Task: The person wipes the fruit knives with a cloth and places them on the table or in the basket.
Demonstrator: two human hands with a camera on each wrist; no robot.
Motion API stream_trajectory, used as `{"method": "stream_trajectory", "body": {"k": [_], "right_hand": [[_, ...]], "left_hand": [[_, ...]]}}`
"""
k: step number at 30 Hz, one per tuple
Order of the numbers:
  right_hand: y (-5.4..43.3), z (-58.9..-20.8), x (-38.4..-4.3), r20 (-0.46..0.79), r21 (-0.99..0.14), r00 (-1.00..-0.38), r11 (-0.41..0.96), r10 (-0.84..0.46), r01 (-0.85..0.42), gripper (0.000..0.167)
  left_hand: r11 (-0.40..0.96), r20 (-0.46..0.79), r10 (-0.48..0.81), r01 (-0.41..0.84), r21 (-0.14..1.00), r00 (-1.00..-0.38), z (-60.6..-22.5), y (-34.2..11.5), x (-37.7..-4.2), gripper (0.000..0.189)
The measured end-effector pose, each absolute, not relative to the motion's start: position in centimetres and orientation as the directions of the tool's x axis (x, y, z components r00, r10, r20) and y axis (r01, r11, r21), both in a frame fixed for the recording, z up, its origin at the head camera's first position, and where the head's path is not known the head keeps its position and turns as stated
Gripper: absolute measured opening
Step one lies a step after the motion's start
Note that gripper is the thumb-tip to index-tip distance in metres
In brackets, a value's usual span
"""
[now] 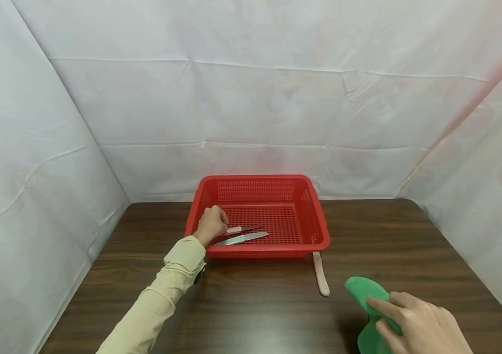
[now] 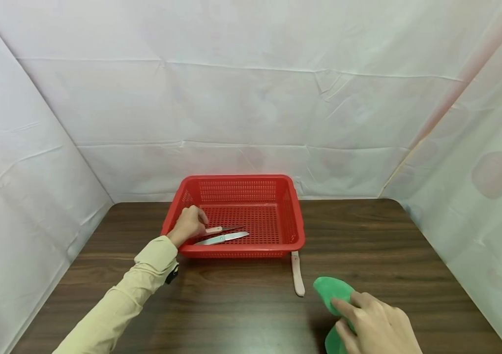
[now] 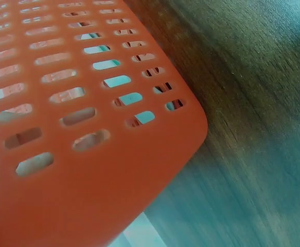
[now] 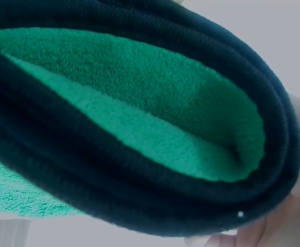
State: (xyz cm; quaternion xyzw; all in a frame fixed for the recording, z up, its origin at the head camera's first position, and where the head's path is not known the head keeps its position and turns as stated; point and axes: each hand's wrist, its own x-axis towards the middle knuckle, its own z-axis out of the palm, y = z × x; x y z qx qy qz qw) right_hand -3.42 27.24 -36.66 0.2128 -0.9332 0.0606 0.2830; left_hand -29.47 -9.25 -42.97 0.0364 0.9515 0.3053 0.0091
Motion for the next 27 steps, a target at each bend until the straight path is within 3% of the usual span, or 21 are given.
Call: {"method": "stream_trajectory", "body": {"k": [14,19,27], "right_hand": [[27.7,-36.6,-3.0,0.58,-0.006,-0.744,0.911,-0.333,-0.413,0.022],[28.0,-36.3,-3.0,0.548,-0.008,-0.769,0.917,-0.33,-0.4,0.023],[28.2,-36.1,-3.0,0.545,-0.015,-0.769,0.914,-0.333,-0.406,0.022]], "left_hand": [[0.577,0.176,0.159,0.236,0.782,-0.971,-40.8,-6.5,-26.8,0.02],[0.455,0.194,0.181,0.258,0.852,-0.964,-40.0,-5.2,-25.3,0.026],[0.356,0.281,0.203,0.338,0.871,-0.938,-39.2,-3.4,-23.1,0.024]]}}
